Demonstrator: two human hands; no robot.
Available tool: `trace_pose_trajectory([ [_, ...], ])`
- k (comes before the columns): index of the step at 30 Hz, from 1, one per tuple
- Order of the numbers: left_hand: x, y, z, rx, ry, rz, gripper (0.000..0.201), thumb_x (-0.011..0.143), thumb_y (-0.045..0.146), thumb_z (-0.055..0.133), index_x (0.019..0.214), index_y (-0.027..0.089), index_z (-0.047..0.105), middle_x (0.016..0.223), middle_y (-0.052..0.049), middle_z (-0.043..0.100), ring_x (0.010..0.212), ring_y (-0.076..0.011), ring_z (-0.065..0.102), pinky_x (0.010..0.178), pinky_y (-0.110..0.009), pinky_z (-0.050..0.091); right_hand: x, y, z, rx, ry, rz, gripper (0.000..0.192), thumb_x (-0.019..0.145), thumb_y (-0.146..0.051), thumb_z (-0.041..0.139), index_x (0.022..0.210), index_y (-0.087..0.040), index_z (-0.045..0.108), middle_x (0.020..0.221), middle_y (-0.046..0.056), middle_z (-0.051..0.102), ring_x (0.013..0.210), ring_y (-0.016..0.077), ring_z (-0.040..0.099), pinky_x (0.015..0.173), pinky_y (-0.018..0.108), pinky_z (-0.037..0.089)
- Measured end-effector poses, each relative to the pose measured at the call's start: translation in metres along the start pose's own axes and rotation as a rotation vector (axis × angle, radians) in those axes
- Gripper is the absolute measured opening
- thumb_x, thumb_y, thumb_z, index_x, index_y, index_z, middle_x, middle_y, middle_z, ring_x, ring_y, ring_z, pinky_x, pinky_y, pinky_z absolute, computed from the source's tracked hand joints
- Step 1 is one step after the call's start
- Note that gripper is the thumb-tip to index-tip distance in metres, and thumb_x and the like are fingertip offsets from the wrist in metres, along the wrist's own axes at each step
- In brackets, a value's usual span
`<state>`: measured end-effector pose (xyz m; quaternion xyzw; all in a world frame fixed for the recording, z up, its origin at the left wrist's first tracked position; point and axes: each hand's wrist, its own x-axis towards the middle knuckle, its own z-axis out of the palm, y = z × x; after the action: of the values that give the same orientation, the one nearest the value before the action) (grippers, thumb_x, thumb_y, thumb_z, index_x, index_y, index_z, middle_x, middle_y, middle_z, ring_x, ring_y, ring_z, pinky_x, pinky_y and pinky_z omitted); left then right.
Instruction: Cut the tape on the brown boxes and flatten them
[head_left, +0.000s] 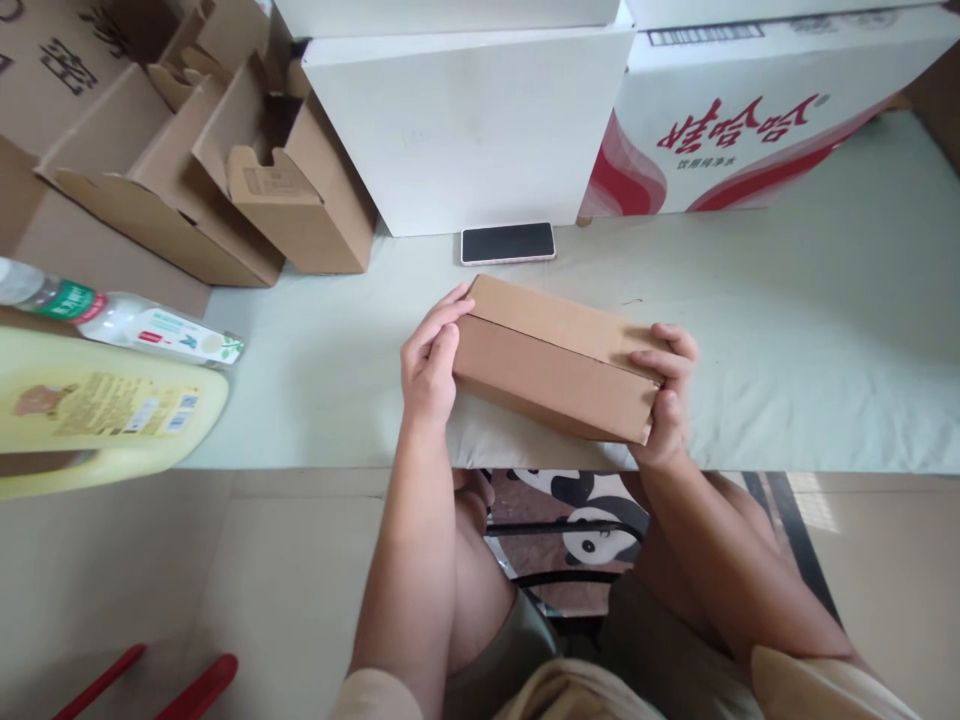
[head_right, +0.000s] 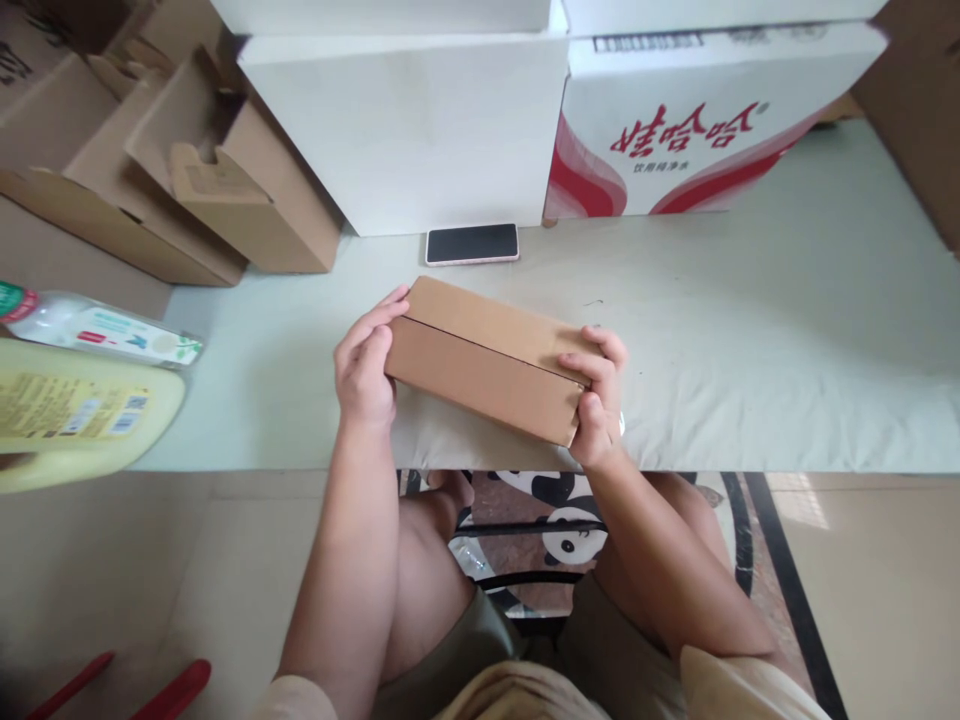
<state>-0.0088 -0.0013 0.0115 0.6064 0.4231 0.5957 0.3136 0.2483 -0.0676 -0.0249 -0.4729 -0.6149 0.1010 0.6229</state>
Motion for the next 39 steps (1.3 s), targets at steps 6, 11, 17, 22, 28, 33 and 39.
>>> trace_pose_trajectory([
  [6, 0.0001, 0.0005, -0.0001, -0.007, -0.004, 0.006, 0.036, 0.099, 0.055, 0.060, 0.111, 0.029, 0.081, 0.137, -0.006, 0.076, 0.136, -0.0288, 0.067, 0.124, -0.054, 0.046, -0.0023, 0.0023, -0.0006, 0.014, -0.004, -0.016, 0.040, 0.099, -0.055, 0.033, 0.111, -0.035, 0.065, 0.134, 0.004, 0.052, 0.127, 0.0295, 0.053, 0.116, 0.063, 0.040],
  [11, 0.0001, 0.0004, 0.0001, -0.018, -0.002, 0.007, 0.035, 0.099, 0.055, 0.060, 0.110, 0.029, 0.081, 0.137, -0.006, 0.076, 0.136, -0.0290, 0.067, 0.123, -0.054, 0.047, -0.0031, 0.0021, -0.0006, 0.003, 0.004, -0.004, 0.039, 0.099, -0.055, 0.033, 0.110, -0.035, 0.065, 0.134, 0.004, 0.052, 0.128, 0.0301, 0.052, 0.116, 0.064, 0.039],
  [17, -0.0004, 0.0002, -0.0001, 0.004, -0.007, 0.003, 0.037, 0.099, 0.057, 0.058, 0.109, 0.028, 0.080, 0.138, -0.006, 0.075, 0.136, -0.0299, 0.066, 0.123, -0.055, 0.046, -0.0013, -0.0016, -0.0002, 0.070, 0.019, -0.014, 0.035, 0.100, -0.051, 0.038, 0.109, -0.031, 0.066, 0.132, 0.005, 0.053, 0.127, 0.0285, 0.052, 0.115, 0.060, 0.040],
  [22, -0.0004, -0.0008, -0.0002, -0.001, -0.003, 0.008, 0.036, 0.099, 0.057, 0.059, 0.108, 0.028, 0.079, 0.137, -0.006, 0.076, 0.136, -0.0296, 0.067, 0.123, -0.055, 0.046, -0.0003, -0.0029, 0.0004, 0.082, 0.021, 0.002, 0.037, 0.100, -0.054, 0.039, 0.107, -0.031, 0.066, 0.128, 0.006, 0.053, 0.127, 0.0297, 0.052, 0.116, 0.062, 0.039],
  [28, -0.0008, -0.0021, 0.0007, -0.048, 0.010, 0.018, 0.029, 0.099, 0.052, 0.061, 0.107, 0.031, 0.080, 0.134, -0.003, 0.077, 0.134, -0.0278, 0.068, 0.121, -0.052, 0.049, 0.0005, -0.0046, 0.0008, 0.109, 0.011, -0.016, 0.035, 0.101, -0.051, 0.040, 0.110, -0.032, 0.067, 0.129, 0.006, 0.053, 0.126, 0.0297, 0.050, 0.118, 0.063, 0.035],
  [33, -0.0005, -0.0020, 0.0011, -0.061, 0.018, 0.018, 0.028, 0.099, 0.051, 0.062, 0.106, 0.030, 0.080, 0.131, -0.002, 0.078, 0.132, -0.0274, 0.069, 0.119, -0.049, 0.050, -0.0016, -0.0036, 0.0010, 0.100, 0.021, 0.003, 0.036, 0.101, -0.051, 0.037, 0.110, -0.032, 0.066, 0.129, 0.007, 0.053, 0.126, 0.0306, 0.050, 0.119, 0.064, 0.035],
  [39, -0.0011, -0.0013, 0.0016, -0.053, 0.023, 0.003, 0.030, 0.098, 0.053, 0.062, 0.105, 0.029, 0.079, 0.129, -0.003, 0.078, 0.132, -0.0278, 0.068, 0.118, -0.049, 0.049, -0.0027, -0.0008, 0.0021, 0.087, 0.046, 0.010, 0.037, 0.100, -0.053, 0.036, 0.109, -0.033, 0.066, 0.129, 0.007, 0.054, 0.126, 0.0315, 0.050, 0.118, 0.067, 0.036],
])
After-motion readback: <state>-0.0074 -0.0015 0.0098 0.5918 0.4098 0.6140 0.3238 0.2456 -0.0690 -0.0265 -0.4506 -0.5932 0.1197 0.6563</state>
